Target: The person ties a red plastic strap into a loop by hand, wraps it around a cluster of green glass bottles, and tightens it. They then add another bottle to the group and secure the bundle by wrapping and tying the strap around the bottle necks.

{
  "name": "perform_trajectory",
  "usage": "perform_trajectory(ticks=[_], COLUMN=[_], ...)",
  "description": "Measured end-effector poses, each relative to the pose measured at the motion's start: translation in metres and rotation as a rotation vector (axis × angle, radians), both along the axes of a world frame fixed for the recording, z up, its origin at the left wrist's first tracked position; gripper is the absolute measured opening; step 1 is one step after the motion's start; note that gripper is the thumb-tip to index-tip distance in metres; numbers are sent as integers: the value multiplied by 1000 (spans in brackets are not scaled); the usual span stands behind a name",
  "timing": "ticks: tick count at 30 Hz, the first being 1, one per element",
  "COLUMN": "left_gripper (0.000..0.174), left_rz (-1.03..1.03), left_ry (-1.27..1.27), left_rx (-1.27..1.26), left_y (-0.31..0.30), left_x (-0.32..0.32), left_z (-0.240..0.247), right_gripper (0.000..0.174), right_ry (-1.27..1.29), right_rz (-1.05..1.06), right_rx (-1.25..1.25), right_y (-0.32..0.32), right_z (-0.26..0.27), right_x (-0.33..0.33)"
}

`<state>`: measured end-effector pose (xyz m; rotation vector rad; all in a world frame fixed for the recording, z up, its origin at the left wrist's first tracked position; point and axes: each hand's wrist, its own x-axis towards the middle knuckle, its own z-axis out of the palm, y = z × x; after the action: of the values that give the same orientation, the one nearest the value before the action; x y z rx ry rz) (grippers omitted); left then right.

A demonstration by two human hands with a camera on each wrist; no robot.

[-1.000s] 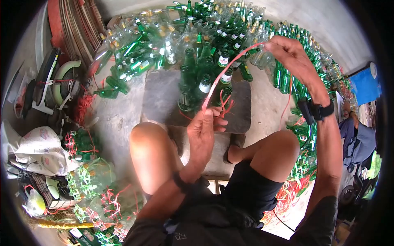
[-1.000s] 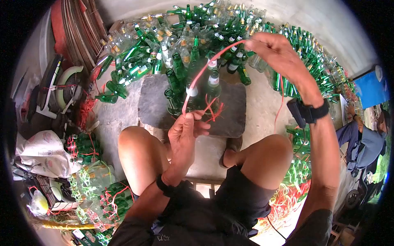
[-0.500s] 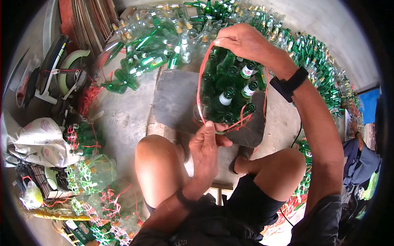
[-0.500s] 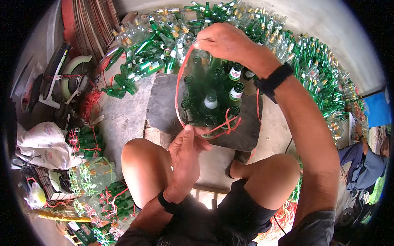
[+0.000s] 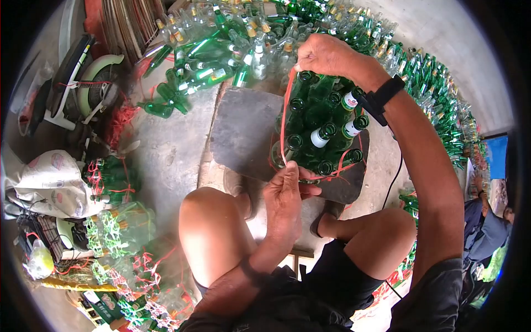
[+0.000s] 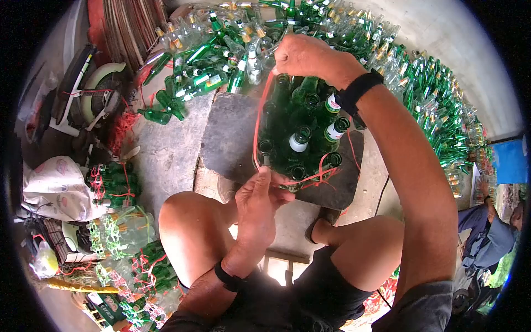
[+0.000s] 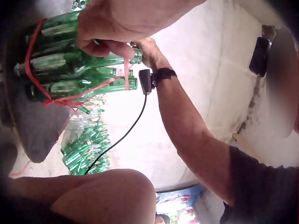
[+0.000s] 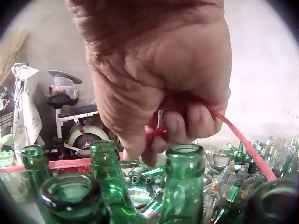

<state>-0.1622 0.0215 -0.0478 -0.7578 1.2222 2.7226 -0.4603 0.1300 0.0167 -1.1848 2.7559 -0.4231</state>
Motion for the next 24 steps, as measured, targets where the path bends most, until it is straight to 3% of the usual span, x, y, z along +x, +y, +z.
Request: perform_trajectory(ticks=[8, 14, 16, 24], left_gripper=[36, 33, 32, 31], left_rz=[-10, 38, 42, 41], left_ry=[-36, -18, -17, 18], left_rx=[-44, -60, -65, -96], left_y=[0, 0, 0, 1], left_x=[-10, -13, -14, -16], left_z=[0, -4, -6, -8], right_gripper=[38, 33, 31, 25], right_ry=[-75, -248, -387, -562], right_rz=[-45, -152, -334, -473], right_rx=[98, -105, -17, -144], right_y=[28, 43, 39, 55], right_z=[0, -12, 1, 2], right_x=[-18, -20, -9, -5])
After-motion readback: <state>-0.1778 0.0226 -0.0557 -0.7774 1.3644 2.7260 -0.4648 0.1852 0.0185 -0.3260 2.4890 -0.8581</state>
